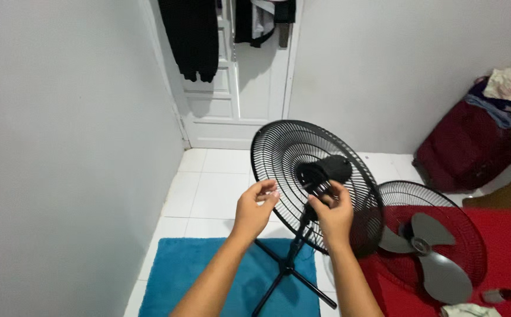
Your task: The person assembles a standing electric fan by attaching the front grille, inserting the fan blades, securing them with a nut, and attaching the rear grille. They also wipe the fan's motor housing with a cloth during the process.
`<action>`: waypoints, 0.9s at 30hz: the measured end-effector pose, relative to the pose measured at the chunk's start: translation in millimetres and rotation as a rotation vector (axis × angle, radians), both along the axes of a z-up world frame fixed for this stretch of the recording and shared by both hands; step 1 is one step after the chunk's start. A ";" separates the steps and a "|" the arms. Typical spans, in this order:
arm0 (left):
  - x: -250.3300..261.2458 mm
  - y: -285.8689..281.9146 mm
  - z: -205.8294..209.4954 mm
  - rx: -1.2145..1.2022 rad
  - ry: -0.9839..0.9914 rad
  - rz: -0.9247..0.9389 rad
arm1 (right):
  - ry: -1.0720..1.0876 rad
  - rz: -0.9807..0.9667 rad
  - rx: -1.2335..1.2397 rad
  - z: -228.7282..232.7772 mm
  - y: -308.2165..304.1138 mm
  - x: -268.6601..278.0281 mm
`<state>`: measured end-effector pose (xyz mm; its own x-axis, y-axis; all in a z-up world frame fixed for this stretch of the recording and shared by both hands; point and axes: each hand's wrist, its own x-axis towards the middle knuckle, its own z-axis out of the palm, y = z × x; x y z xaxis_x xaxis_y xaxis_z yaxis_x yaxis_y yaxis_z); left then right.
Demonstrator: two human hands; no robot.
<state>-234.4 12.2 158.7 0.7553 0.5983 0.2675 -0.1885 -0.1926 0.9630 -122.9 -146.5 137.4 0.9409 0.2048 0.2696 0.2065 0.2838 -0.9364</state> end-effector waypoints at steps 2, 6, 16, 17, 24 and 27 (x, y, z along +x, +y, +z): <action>4.4 14.2 -15.1 -0.045 0.046 -0.025 | 0.063 -0.061 -0.099 -27.4 6.7 16.6; 23.9 29.9 -35.6 -0.086 0.151 -0.105 | 0.237 -0.106 -0.195 -72.6 8.4 48.8; 102.9 49.8 -75.0 -0.231 0.548 -0.259 | 0.355 -0.207 -0.352 -125.2 22.8 77.2; 114.4 50.0 -84.3 -0.205 0.474 -0.280 | 0.333 -0.218 -0.376 -128.2 23.1 76.3; 184.4 56.4 -123.3 -0.490 0.823 -0.413 | 0.541 -0.291 -0.400 -125.3 28.9 66.1; 204.3 59.4 -136.8 -0.554 0.809 -0.540 | 0.409 -0.321 -0.316 -125.1 34.2 59.8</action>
